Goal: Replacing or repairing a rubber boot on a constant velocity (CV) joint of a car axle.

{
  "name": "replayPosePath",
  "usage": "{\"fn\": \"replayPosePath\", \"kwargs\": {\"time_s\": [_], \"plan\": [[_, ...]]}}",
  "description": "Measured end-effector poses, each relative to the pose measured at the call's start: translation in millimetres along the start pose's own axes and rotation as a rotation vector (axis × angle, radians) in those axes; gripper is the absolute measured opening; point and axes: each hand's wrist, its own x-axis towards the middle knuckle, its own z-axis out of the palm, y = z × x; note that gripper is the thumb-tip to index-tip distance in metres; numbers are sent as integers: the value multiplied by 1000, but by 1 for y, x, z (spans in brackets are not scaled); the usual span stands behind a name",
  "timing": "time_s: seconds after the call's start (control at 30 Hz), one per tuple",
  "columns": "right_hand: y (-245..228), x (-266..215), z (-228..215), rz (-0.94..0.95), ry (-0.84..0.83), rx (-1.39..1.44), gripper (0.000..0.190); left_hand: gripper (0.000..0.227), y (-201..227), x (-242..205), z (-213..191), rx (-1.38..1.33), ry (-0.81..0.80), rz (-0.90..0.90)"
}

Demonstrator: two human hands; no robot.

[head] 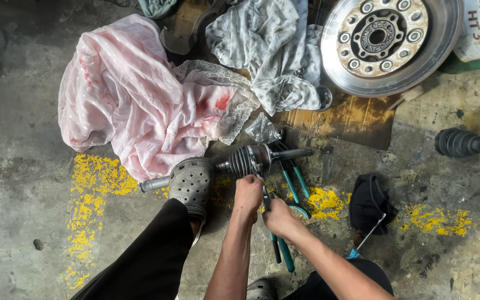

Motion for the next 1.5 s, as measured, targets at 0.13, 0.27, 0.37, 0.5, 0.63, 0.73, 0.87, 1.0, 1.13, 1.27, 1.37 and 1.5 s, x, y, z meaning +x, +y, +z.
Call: {"fn": "replayPosePath", "kwargs": {"time_s": [0.13, 0.27, 0.37, 0.5, 0.63, 0.73, 0.87, 1.0, 1.13, 1.27, 1.37, 1.5], "plan": [[8, 14, 3, -89, 19, -106, 34, 30, 25, -12, -6, 39, -6, -89], [-51, -30, -34, 53, -139, 115, 32, 29, 25, -12, -4, 75, 15, -113], [-65, -43, -42, 97, -182, 271, 30, 31, 42, -24, -5, 38, 36, -152], [-49, -38, -31, 0, -188, 468, 33, 31, 45, -27, -4, -1, 42, -178], [-41, -78, -36, 85, -226, 694, 47, 30, 37, -27, 3, 30, 101, -116], [-46, -108, -35, 297, -221, 656, 42, 27, 32, -35, 13, 97, 209, -66], [-8, -85, -21, 176, -149, 512, 29, 23, 25, -34, 21, 24, 216, -53], [-32, -93, -39, 203, -155, 458, 23, 22, 18, -31, 28, 62, 237, 6], [-39, -92, -48, 240, -204, 479, 25, 21, 37, -38, 20, 49, 217, -43], [-39, -91, -40, 212, -145, 456, 23, 22, 32, -38, 18, 58, 173, 4], [-39, -92, -34, 169, -117, 467, 20, 26, 34, -38, 5, 163, 120, 95], [-51, -105, -36, 165, -83, 554, 18, 37, 74, -63, -22, -111, 73, -233]]}}
